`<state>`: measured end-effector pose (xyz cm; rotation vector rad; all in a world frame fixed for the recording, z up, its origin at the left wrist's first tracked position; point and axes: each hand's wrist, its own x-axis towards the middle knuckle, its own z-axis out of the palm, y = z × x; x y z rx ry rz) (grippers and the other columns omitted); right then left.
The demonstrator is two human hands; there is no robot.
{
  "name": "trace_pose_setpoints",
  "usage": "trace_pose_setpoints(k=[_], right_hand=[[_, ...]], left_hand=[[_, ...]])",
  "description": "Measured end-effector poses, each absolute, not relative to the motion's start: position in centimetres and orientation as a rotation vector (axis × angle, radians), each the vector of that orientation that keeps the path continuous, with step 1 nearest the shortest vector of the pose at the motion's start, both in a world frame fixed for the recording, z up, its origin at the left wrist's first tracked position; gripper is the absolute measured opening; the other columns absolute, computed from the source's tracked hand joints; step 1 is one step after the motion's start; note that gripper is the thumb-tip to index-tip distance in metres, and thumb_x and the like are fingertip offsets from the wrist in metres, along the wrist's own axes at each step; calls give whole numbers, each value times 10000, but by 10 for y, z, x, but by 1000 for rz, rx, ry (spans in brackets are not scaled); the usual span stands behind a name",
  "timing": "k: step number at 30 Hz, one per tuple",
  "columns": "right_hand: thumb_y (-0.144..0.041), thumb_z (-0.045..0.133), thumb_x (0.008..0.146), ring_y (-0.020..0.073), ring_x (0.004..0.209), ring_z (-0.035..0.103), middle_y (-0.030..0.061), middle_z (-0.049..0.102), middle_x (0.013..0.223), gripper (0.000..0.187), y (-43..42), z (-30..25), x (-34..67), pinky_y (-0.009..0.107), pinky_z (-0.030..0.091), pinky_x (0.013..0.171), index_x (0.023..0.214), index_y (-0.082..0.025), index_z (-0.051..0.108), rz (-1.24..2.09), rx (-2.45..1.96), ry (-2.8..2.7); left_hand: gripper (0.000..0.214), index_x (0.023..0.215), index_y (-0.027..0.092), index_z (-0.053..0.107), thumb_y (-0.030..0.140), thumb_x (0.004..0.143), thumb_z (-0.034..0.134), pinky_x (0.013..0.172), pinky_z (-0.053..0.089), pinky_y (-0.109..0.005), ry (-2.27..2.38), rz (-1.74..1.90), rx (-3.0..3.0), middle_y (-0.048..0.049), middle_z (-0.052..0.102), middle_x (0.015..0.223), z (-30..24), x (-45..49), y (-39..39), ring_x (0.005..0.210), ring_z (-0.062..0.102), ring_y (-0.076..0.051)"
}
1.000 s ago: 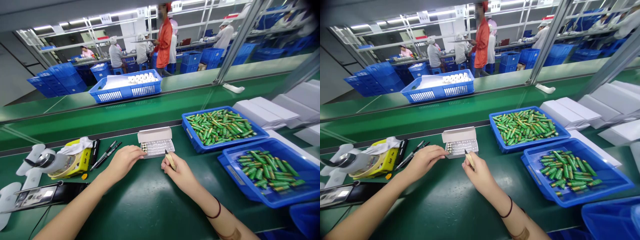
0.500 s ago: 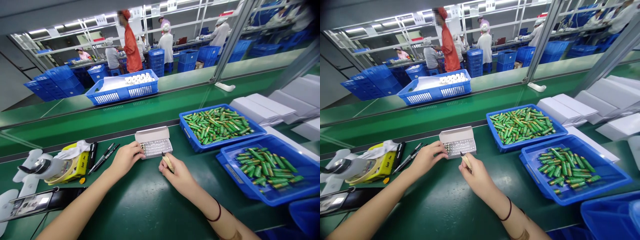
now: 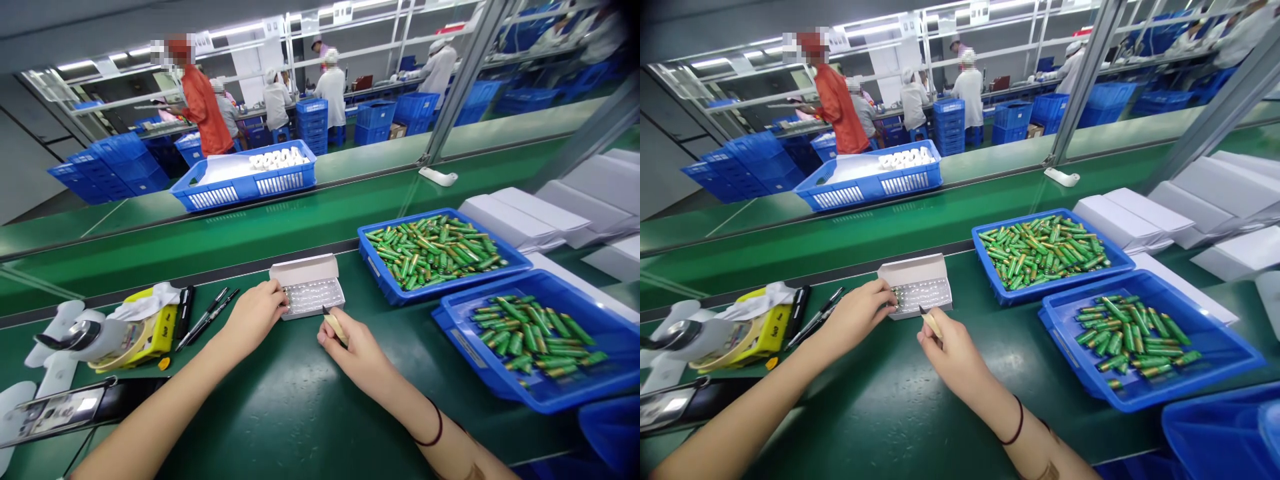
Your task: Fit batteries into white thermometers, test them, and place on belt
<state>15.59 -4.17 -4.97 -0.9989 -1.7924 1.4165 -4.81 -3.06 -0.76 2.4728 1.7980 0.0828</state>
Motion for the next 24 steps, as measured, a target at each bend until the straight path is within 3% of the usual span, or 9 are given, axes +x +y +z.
trace_pose_setpoints(k=[5, 12, 17, 19, 21, 24], right_hand=[[-195, 464, 839, 109, 579, 398, -35, 470, 690, 189, -42, -52, 156, 215, 325, 535, 720, -228, 322, 1395, -995, -1784], [-230, 469, 868, 102, 531, 346, -62, 381, 618, 195, -43, -50, 155, 216, 281, 497, 732, -230, 329, 1391, -996, -1806], [-222, 450, 886, 108, 503, 339, -71, 338, 591, 212, -43, -51, 155, 226, 283, 482, 735, -238, 302, 1309, -1024, -1879], [-204, 431, 894, 131, 583, 430, -36, 420, 666, 182, -42, -51, 154, 245, 356, 541, 752, -236, 321, 1121, -1019, -1927], [-166, 424, 891, 182, 794, 534, 37, 530, 847, 138, -39, -50, 153, 302, 436, 688, 790, -231, 356, 892, -947, -1976], [-108, 436, 875, 248, 1164, 485, 140, 543, 1200, 128, -35, -52, 149, 415, 436, 910, 854, -227, 393, 709, -784, -2084]], left_hand=[[168, 848, 137, 628, 127, 892, 466, 734, 497, -368, 1837, 167, 2508, -89, 625, 896, -12, -49, -32, 825, 621, -236], [133, 894, 175, 613, 258, 888, 510, 694, 523, -284, 1789, 766, 2133, -32, 690, 840, -9, -66, -37, 738, 649, -170], [142, 949, 171, 601, 238, 893, 489, 699, 510, -271, 1640, 667, 2272, -33, 668, 864, -12, -65, -36, 764, 637, -158], [153, 970, 177, 593, 221, 906, 461, 702, 502, -262, 1579, 602, 2346, -32, 661, 881, -14, -63, -36, 777, 635, -155], [156, 968, 180, 589, 218, 911, 448, 686, 497, -255, 1549, 565, 2397, -31, 656, 875, -15, -62, -35, 754, 630, -150], [152, 961, 176, 580, 205, 908, 440, 645, 481, -247, 1555, 561, 2458, -32, 643, 846, -17, -62, -35, 699, 612, -141]])
